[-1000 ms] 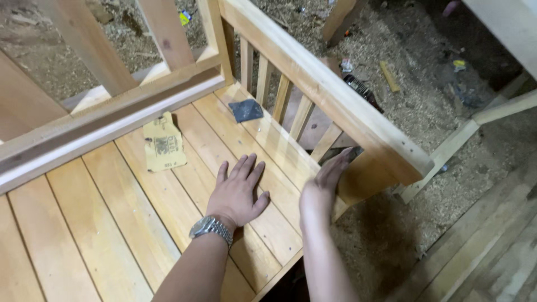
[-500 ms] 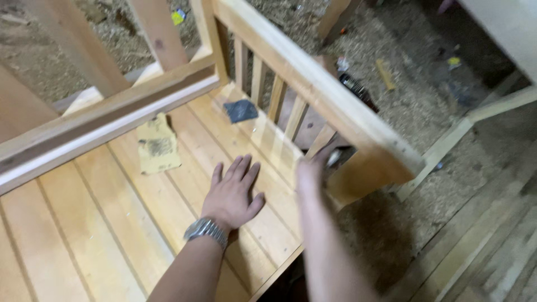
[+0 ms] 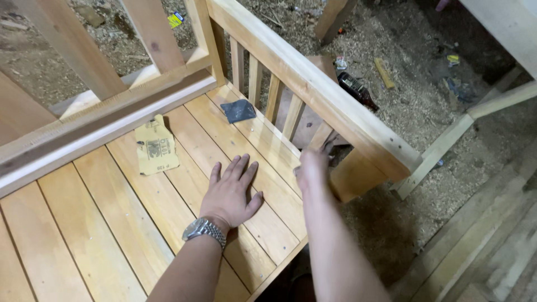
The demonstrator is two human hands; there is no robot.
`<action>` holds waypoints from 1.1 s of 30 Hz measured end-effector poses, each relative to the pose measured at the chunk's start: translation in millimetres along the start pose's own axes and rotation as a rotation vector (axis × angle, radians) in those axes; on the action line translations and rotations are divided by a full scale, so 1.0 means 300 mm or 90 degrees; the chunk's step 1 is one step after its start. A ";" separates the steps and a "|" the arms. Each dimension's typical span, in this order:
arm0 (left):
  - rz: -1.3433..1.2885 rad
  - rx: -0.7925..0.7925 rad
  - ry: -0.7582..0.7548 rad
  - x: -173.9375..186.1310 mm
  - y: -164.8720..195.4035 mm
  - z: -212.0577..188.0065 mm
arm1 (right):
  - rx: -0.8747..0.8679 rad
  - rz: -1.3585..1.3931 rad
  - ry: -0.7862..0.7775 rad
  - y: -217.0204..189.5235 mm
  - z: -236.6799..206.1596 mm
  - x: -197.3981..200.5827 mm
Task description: The person sands the wooden railing and slats of a bench using a sheet of sandpaper, rubbing the rail and balusters by hand and occasionally steadying the bench with the other hand.
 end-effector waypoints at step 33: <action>-0.917 0.232 0.081 -0.106 0.039 0.193 | 0.095 -0.727 -0.179 -0.574 -0.658 0.076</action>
Point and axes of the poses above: each hand's wrist, its own z-axis towards the middle knuckle, its own x-axis out of the back of the hand, y = z × x, the point moved 1 cm from there along z, towards the middle knuckle, and after that the axes turned 15 degrees about z, right-handed, at the moved point
